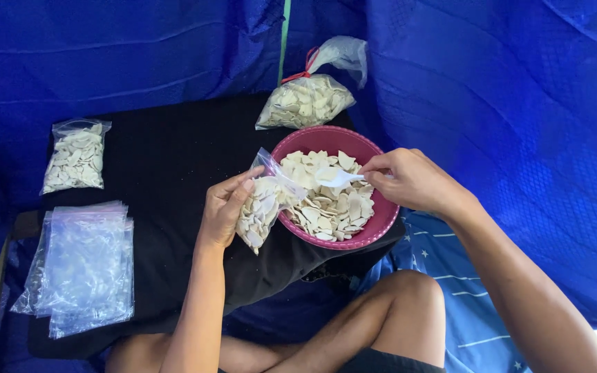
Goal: Scooping chips from a bowl into a small plastic bag using a spoon.
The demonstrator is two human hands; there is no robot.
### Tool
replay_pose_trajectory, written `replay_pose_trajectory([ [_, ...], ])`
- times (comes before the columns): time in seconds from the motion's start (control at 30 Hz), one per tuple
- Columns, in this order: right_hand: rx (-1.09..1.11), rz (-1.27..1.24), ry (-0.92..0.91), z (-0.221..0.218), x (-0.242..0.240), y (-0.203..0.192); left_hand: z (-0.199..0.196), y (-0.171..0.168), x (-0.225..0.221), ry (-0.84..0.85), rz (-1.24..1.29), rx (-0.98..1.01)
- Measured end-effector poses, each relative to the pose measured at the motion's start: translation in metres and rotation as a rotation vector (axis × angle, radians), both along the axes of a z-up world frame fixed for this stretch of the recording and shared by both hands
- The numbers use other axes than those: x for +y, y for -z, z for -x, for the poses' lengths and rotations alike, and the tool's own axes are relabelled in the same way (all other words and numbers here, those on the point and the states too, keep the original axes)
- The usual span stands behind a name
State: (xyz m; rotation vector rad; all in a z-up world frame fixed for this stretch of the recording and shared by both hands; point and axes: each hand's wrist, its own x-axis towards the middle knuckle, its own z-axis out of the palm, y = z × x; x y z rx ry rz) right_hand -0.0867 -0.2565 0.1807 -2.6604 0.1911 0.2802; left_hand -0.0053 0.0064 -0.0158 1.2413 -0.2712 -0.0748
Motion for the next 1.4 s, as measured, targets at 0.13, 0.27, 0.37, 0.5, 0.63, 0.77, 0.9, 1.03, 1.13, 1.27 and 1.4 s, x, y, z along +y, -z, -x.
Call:
replay_pose_trajectory([
  [0.13,-0.022,0.004,-0.005,-0.004,0.001,-0.004,0.005,-0.007,0.0,-0.003,-0.005,-0.002],
  [0.27,-0.053,-0.047,-0.006,-0.01,0.012,-0.009,0.005,-0.01,-0.001,-0.011,-0.012,0.003],
  [0.37,-0.066,-0.017,-0.079,-0.017,0.028,-0.017,0.011,-0.02,-0.001,-0.006,0.009,0.02],
  [0.5,-0.092,0.154,-0.221,-0.032,0.05,-0.016,0.01,-0.02,-0.001,0.0,0.009,0.028],
  [0.63,-0.073,0.194,-0.195,-0.035,0.064,-0.02,0.005,-0.013,0.003,-0.003,0.008,0.036],
  [0.77,-0.048,0.118,-0.142,-0.032,0.059,-0.03,0.005,-0.014,0.003,0.008,0.032,0.043],
  [0.9,-0.062,0.012,-0.048,-0.028,0.044,-0.034,0.004,-0.01,0.002,0.013,0.026,0.05],
  [1.03,-0.037,0.068,-0.047,-0.019,0.055,-0.044,0.006,-0.017,0.002,0.013,0.012,0.028],
  [1.13,-0.046,0.154,-0.136,-0.023,0.061,-0.036,0.008,-0.017,0.001,0.008,-0.018,0.004],
  [1.27,-0.125,0.311,-0.253,-0.035,0.071,-0.018,0.005,-0.011,0.002,-0.018,-0.039,-0.024],
  [1.4,-0.354,0.447,-0.35,-0.029,0.075,-0.005,-0.005,0.011,0.008,-0.021,-0.094,-0.062],
])
